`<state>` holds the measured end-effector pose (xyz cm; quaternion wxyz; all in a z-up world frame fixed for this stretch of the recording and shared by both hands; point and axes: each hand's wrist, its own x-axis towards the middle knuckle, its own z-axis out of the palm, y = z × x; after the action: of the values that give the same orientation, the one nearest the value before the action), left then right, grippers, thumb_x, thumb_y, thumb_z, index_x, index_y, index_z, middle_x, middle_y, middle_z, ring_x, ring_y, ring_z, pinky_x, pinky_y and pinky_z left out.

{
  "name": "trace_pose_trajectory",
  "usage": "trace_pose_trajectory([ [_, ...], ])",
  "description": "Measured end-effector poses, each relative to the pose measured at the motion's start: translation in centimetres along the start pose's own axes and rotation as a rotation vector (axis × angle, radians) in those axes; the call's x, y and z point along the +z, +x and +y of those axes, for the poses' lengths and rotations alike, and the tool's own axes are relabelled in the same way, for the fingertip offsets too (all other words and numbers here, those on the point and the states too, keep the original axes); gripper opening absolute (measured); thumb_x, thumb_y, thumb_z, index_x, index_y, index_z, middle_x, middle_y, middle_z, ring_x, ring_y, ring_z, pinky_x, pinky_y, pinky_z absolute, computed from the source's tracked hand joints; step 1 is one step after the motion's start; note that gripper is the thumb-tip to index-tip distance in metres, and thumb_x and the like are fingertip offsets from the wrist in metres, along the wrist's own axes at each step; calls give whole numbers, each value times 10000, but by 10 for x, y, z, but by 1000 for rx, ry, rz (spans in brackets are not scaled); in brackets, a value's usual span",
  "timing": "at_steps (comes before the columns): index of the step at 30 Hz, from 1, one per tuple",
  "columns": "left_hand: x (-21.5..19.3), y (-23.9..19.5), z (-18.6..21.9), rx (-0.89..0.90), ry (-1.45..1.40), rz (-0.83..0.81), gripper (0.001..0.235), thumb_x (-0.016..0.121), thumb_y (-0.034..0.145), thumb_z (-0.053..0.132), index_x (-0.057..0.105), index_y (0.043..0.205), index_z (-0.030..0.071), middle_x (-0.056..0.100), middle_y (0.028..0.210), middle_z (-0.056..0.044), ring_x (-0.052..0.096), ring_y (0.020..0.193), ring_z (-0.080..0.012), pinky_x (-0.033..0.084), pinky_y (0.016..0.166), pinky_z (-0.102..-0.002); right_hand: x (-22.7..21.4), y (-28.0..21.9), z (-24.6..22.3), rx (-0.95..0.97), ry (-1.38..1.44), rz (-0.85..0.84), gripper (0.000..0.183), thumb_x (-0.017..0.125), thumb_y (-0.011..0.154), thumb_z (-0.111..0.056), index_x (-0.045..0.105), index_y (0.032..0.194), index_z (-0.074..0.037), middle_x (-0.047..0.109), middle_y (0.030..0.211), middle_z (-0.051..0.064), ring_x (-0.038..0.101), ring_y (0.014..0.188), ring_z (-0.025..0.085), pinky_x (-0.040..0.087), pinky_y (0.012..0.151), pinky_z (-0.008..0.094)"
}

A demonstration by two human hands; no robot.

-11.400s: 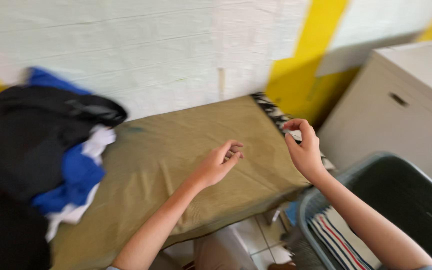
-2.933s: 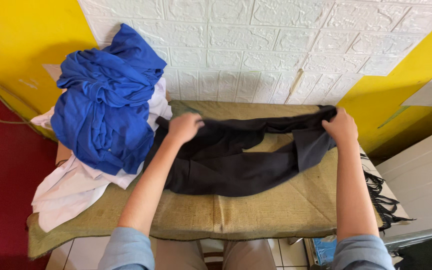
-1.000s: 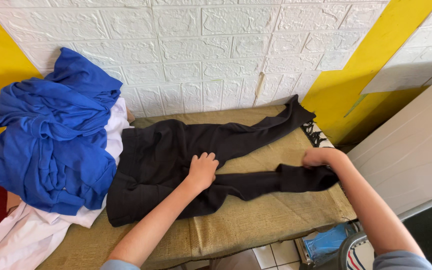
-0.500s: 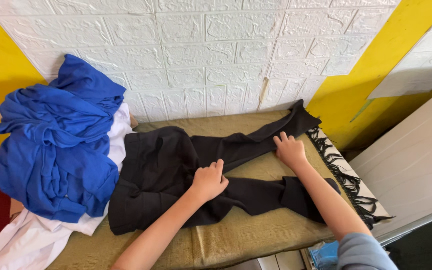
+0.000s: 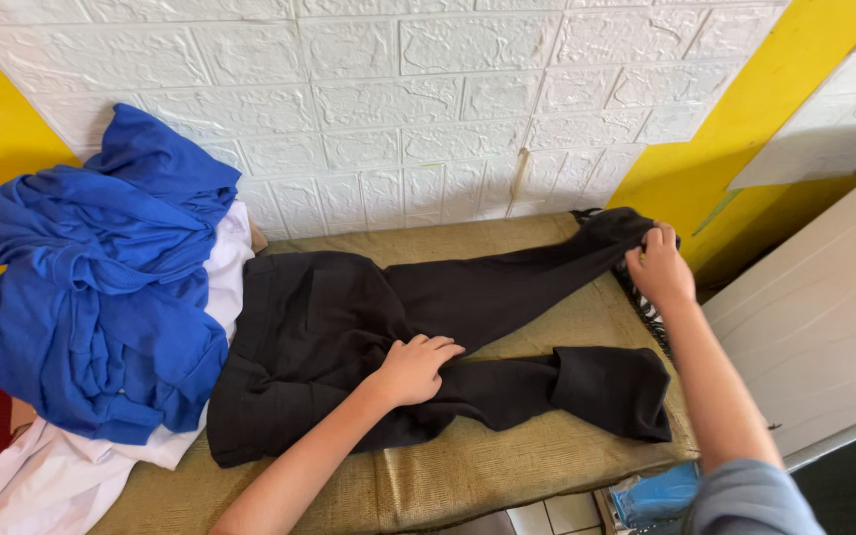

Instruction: The person picks up a pair of black trousers from a pile, spreads them flat on a table covered with a green cloth, aligns the legs, folds them in half lengthwise, and then folds them into a small rectangle by hand before placing them into a laundry basket.

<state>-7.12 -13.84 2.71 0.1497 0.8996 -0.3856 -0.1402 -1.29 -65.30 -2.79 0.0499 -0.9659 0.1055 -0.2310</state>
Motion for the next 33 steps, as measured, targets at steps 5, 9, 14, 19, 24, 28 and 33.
trace_pose_trajectory([
  [5,-11,-7,-8,69,-167,-44,454,583,914,168,597,1367,148,611,1429,-47,565,1318,-257,498,1039,-413,-25,-28,35,114,-168,-714,460,629,947,-476,643,1226,-111,623,1329,171,618,1222,353,500,1064,450],
  [9,-38,-28,-26,17,-301,244,328,589,966,243,679,1244,94,679,1305,-110,640,1207,-297,506,1011,-406,-30,-51,28,184,-309,-930,571,622,933,-517,558,1388,-178,477,1496,91,604,1280,328,510,1045,499],
  [14,-56,-80,-78,-423,139,747,234,617,950,246,702,1108,96,706,1091,-130,671,981,-357,546,792,-518,-34,-57,-33,14,-269,-908,541,610,935,-519,594,1361,-186,605,1384,117,633,1249,341,530,1020,468],
  [19,-37,-131,-122,-842,371,818,434,699,886,405,655,1036,0,656,1047,-178,678,955,-389,569,671,-512,-36,-30,-136,-225,-44,-879,448,602,938,-473,652,1233,-140,727,1160,149,679,1132,359,537,961,453],
  [24,-16,-145,-137,-1046,315,620,663,676,887,609,658,1110,-16,669,1108,-195,702,951,-395,586,732,-509,-36,-25,-250,-430,69,-711,374,614,935,-413,684,1148,-114,730,1123,138,676,1094,355,536,918,469],
  [28,-11,-141,-145,-1115,165,580,941,761,751,705,601,1211,-99,651,1147,-288,719,949,-395,590,762,-477,-44,-60,-336,-592,506,-690,329,625,913,-375,724,1056,-96,766,965,113,731,924,343,567,799,447],
  [33,-19,-166,-160,-1045,-149,349,836,806,707,660,706,1100,-70,735,1110,-259,727,1041,-376,580,855,-454,-65,-121,-409,-759,514,-680,534,729,930,-527,614,1158,-58,696,1148,173,682,1050,370,547,870,440],
])
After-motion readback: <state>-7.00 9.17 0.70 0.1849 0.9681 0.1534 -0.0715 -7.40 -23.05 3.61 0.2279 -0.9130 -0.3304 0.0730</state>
